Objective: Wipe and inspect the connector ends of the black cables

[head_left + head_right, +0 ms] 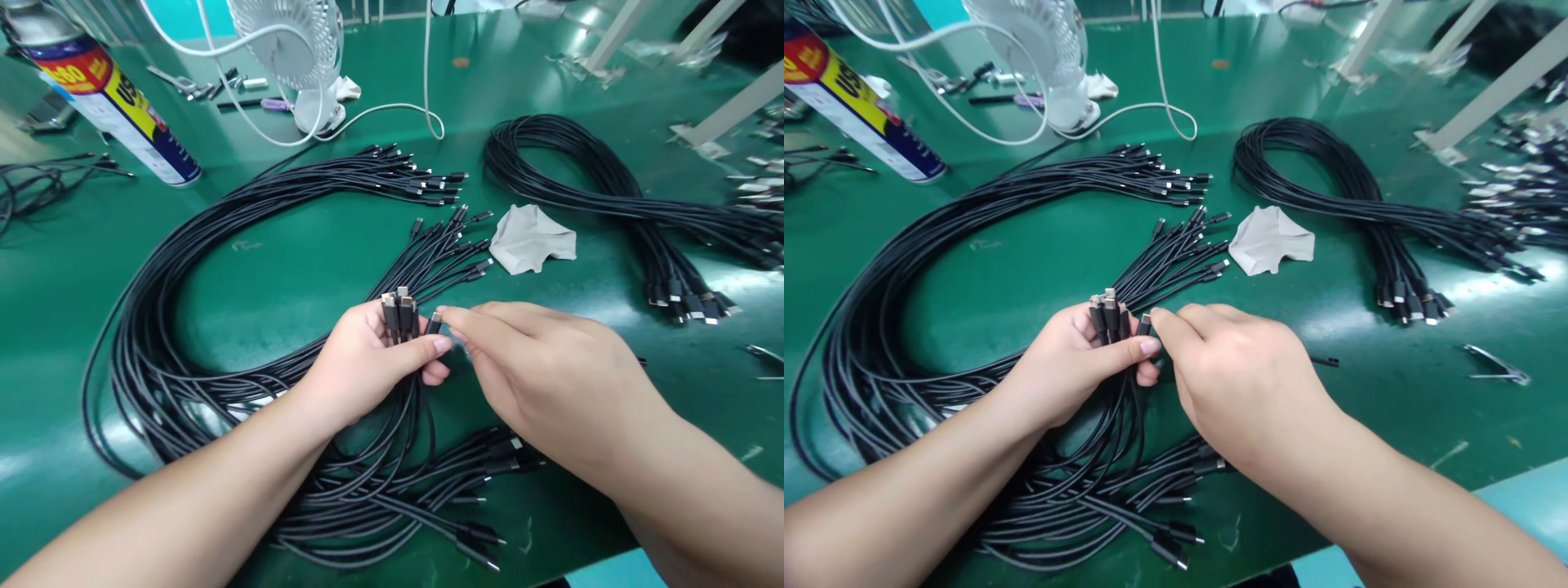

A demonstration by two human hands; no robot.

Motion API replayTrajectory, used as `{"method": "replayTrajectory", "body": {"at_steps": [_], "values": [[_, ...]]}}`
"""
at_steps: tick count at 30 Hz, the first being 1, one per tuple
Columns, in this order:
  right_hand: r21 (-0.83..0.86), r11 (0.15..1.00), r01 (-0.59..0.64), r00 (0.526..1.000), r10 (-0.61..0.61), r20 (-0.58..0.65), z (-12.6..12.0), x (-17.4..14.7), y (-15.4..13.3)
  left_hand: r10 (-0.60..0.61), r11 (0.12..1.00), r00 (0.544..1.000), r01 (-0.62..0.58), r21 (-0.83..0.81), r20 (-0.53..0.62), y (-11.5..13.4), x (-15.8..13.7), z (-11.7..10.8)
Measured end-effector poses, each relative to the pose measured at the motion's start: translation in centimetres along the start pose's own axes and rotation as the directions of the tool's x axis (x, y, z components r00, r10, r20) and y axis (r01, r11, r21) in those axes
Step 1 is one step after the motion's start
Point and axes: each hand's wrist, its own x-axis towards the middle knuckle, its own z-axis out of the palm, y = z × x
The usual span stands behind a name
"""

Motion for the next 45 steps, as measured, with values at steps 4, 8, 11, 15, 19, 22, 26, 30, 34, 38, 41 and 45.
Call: {"method": "replayTrajectory", "body": {"at_steps": [4, 8, 11, 15, 19, 22, 26, 30, 34, 38, 41, 45], "values": [[-0.002, 1.0, -0.004, 1.0, 0.004, -0.003, 0.0, 0.1, 0.0, -0.003, 1.0, 1.0, 0.003, 0.005, -0.002, 0.0, 0.1, 0.0], [0.024, 0.999, -0.023, 1.0, 0.023, -0.016, 0.0, 0.1, 0.0, 0.003, 1.0, 1.0, -0.003, 0.001, -0.001, -0.1, 0.0, 0.0], [0.113, 0.99, -0.09, 0.996, 0.089, 0.012, 0.0, 0.1, 0.2, -0.001, 1.0, 1.0, 0.001, 0.003, 0.0, -0.1, 0.0, -0.1], [0.383, 0.892, -0.24, 0.971, 0.214, 0.11, 0.4, 0.6, 0.7, 0.013, 1.0, 0.999, -0.013, 0.004, 0.034, 0.0, -0.1, -0.1], [0.675, 0.639, -0.369, 0.93, 0.253, 0.268, 0.5, 1.6, 0.8, 0.024, 0.999, 0.997, -0.026, 0.021, 0.074, 0.2, -0.2, 0.0], [0.666, 0.648, -0.37, 0.929, 0.264, 0.26, 0.3, 2.1, 0.7, 0.021, 0.999, 0.998, -0.023, 0.024, 0.063, 0.2, -0.3, 0.1], [0.414, 0.857, -0.307, 0.948, 0.314, 0.053, 0.3, 1.9, 1.1, 0.009, 1.0, 0.999, -0.01, 0.025, 0.038, 0.1, -0.3, 0.1], [0.372, 0.874, -0.314, 0.934, 0.355, -0.046, 0.4, 1.4, 1.9, -0.011, 1.0, 0.999, 0.011, 0.016, 0.033, 0.1, -0.3, 0.1], [0.567, 0.759, -0.321, 0.927, 0.374, 0.024, 0.7, 1.3, 1.8, -0.02, 1.0, 0.999, 0.02, -0.009, 0.036, 0.1, -0.2, 0.1], [0.657, 0.654, -0.376, 0.924, 0.316, 0.215, 0.6, 1.7, 1.1, -0.017, 0.999, 0.998, 0.019, -0.041, 0.056, 0.1, -0.2, 0.2], [0.59, 0.722, -0.361, 0.932, 0.303, 0.2, 0.2, 2.1, 1.1, -0.033, 0.995, 0.999, 0.036, -0.096, 0.029, 0.0, -0.2, 0.3], [0.447, 0.829, -0.334, 0.942, 0.294, 0.16, 0.2, 1.9, 1.8, -0.029, 0.988, 0.998, 0.036, -0.15, 0.048, 0.0, -0.3, 0.2]]}}
